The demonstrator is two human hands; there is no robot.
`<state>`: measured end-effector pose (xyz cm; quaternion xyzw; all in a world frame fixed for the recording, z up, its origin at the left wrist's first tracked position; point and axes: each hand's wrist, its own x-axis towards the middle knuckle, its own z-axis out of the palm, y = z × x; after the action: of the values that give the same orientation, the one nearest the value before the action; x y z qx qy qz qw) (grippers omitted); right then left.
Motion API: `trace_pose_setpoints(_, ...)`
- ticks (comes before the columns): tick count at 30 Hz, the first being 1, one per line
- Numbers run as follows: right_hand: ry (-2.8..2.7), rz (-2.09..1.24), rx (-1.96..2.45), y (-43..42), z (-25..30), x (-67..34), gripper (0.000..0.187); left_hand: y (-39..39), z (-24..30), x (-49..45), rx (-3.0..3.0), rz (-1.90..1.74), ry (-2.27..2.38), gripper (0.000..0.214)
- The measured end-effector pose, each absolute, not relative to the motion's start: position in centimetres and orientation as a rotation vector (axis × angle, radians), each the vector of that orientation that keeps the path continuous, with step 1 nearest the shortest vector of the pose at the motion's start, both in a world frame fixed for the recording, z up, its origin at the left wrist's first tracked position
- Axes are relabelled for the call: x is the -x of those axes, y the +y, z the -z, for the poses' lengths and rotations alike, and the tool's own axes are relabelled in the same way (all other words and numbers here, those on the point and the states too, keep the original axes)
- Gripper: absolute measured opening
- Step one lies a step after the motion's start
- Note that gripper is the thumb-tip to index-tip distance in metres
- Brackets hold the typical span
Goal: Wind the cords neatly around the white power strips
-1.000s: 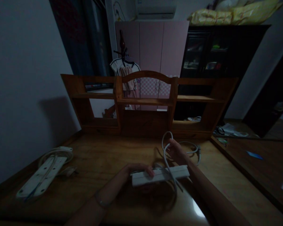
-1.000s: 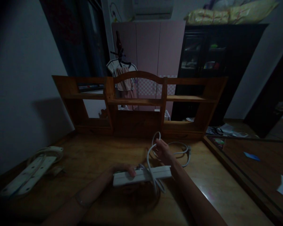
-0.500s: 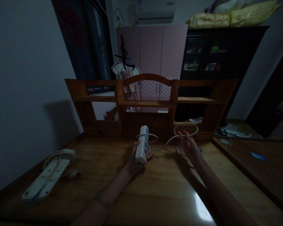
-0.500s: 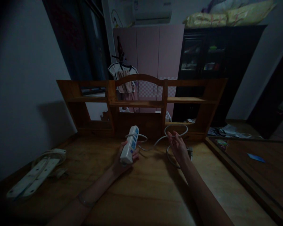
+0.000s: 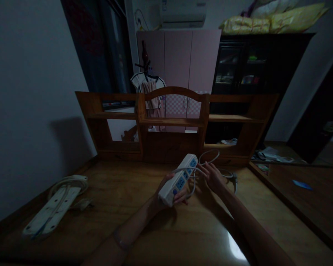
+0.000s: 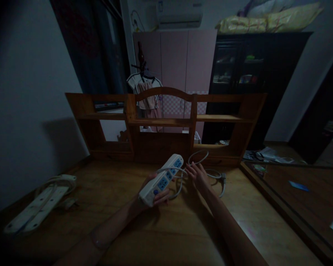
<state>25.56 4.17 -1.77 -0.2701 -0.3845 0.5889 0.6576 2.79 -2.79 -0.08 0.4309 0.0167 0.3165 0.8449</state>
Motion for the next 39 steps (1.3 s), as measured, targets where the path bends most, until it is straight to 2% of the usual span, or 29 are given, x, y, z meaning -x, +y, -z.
trace_pose_setpoints(7,-1.177,-1.253,1.009,3.2,1.4,-25.5,0.036,-2.4,0.0,-2.3,-0.879,-0.670,0.142,0.062)
trace_pose_setpoints(13,-1.483,-0.902,1.064,2.2,0.9,-24.8,0.029,-2.4,0.2,-2.3,-0.933,-0.649,0.157,0.066)
trace_pose_setpoints(19,-1.619,-1.219,1.060,1.2,0.7,-24.3,0.037,-2.3,0.6,-2.5,-0.972,-0.652,0.145,0.076)
trace_pose_setpoints(26,-1.830,-1.591,0.906,-0.7,-0.3,-24.0,0.036,-1.7,1.0,-3.0,-0.980,-0.541,0.109,0.089)
trace_pose_setpoints(36,-1.576,-1.463,0.881,-1.4,0.4,-22.8,0.029,-2.5,-0.1,-2.8,-0.901,-0.483,0.167,0.098)
trace_pose_setpoints(39,-1.561,-1.445,0.917,-1.0,0.6,-22.9,0.023,-2.6,-0.1,-2.8,-0.904,-0.476,0.195,0.092)
